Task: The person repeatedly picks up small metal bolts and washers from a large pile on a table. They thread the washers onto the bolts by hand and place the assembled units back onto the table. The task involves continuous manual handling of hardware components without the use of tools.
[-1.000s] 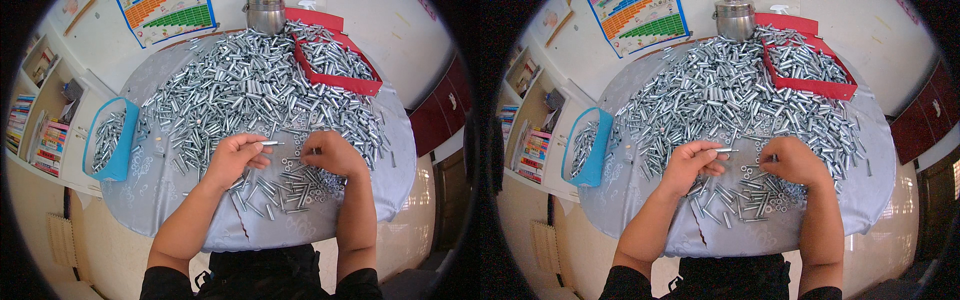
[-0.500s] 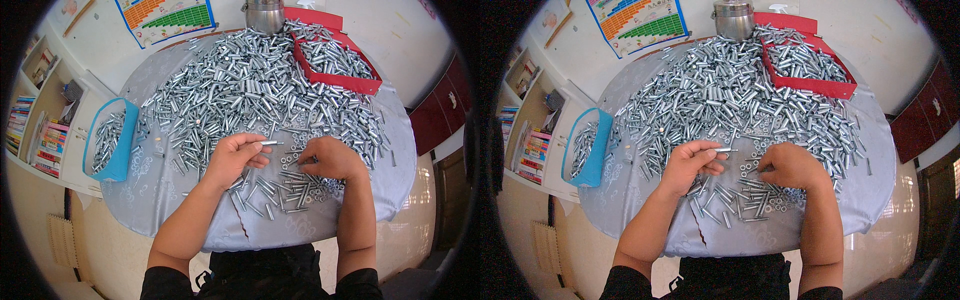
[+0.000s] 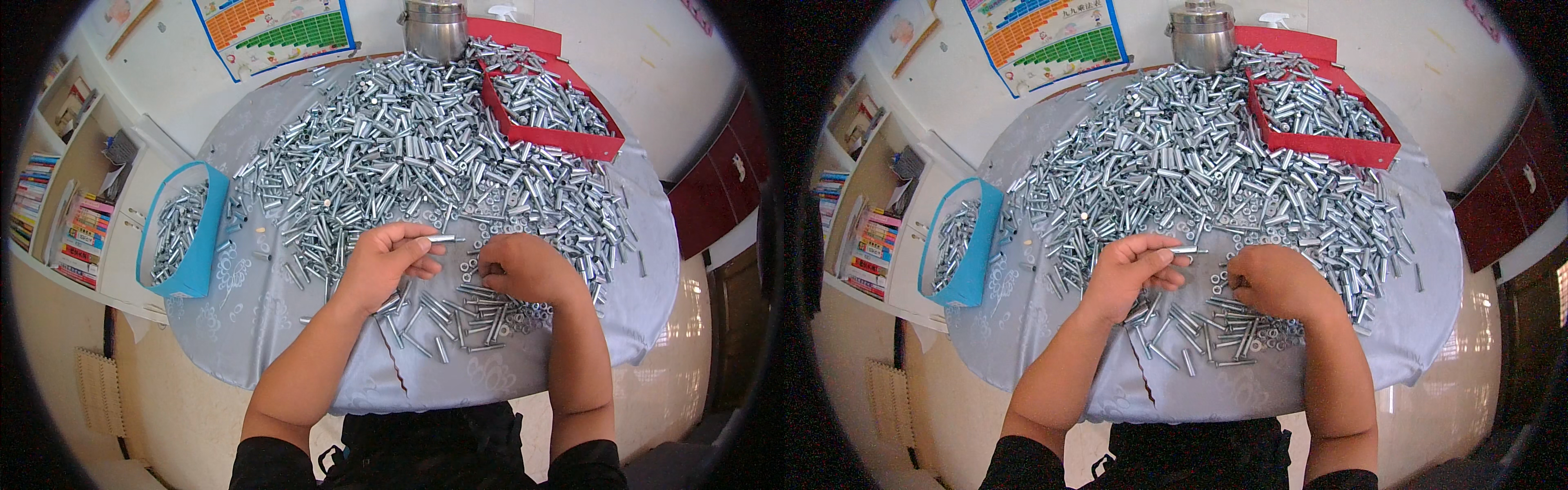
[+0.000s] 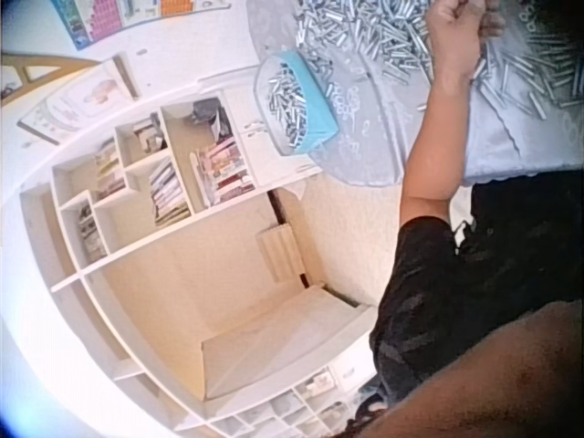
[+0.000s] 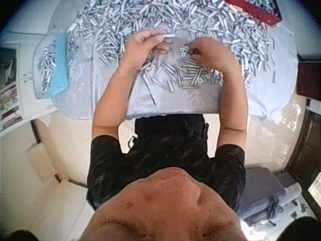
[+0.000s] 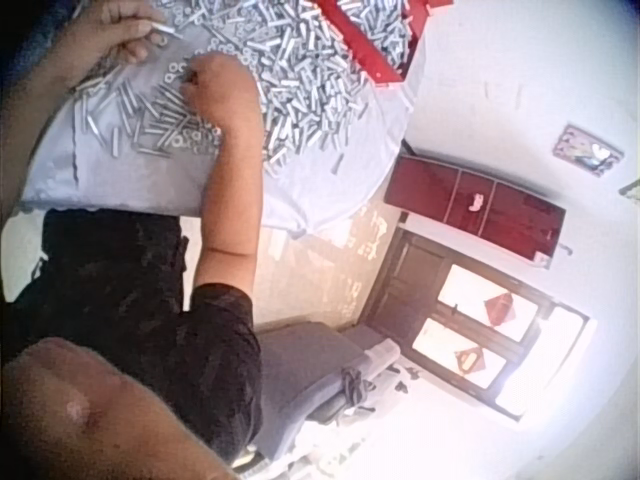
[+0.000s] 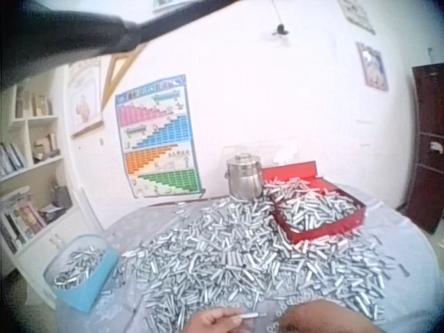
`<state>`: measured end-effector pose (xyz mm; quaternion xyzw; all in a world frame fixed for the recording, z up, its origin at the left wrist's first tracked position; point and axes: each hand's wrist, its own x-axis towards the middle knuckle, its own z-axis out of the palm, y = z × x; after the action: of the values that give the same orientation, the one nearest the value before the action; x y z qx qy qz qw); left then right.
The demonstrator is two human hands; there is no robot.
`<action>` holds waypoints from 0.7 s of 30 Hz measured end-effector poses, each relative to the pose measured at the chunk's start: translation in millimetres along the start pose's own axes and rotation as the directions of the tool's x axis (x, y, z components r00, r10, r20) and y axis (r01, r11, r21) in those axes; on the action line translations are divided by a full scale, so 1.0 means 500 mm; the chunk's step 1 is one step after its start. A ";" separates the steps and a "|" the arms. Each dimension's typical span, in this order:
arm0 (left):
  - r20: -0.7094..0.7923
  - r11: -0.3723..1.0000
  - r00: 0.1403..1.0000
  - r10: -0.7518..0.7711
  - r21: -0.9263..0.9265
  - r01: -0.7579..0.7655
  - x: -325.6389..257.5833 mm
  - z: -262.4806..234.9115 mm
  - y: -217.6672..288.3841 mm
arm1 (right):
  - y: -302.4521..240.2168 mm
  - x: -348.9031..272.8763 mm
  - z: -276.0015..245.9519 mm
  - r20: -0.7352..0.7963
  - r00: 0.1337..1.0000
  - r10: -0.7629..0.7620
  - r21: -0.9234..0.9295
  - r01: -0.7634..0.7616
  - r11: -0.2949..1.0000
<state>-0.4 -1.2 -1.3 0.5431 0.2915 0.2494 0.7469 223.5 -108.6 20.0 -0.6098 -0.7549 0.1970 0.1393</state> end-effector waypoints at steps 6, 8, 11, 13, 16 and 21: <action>0.005 1.000 1.000 0.009 -0.016 -0.009 0.000 -0.001 0.001 | -0.022 0.029 0.007 -0.272 0.926 0.264 0.532 -0.084 0.842; 0.006 1.000 1.000 0.006 -0.023 -0.006 0.001 0.000 0.002 | -0.029 0.035 0.013 -0.259 0.918 0.300 0.701 -0.035 0.712; -0.003 0.999 1.000 0.019 -0.042 -0.019 0.001 -0.004 -0.001 | -0.033 0.040 0.022 -0.256 0.922 0.289 0.773 0.016 0.634; -0.008 0.999 1.000 0.015 -0.039 -0.015 0.001 -0.004 0.000 | -0.033 0.040 0.023 -0.258 0.926 0.275 0.770 0.025 0.638; -0.017 1.000 1.000 0.009 -0.030 -0.009 0.001 -0.001 0.003 | -0.034 0.039 0.023 -0.260 0.930 0.261 0.753 0.026 0.658; -0.014 0.999 1.000 0.007 -0.040 -0.007 0.000 0.001 0.002 | -0.038 0.042 0.027 -0.322 0.914 0.245 0.767 0.100 0.633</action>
<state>-0.2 -1.0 -0.1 0.5274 0.2896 0.2615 0.7547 196.2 -93.0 16.3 -0.5487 -0.5276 0.3773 0.5274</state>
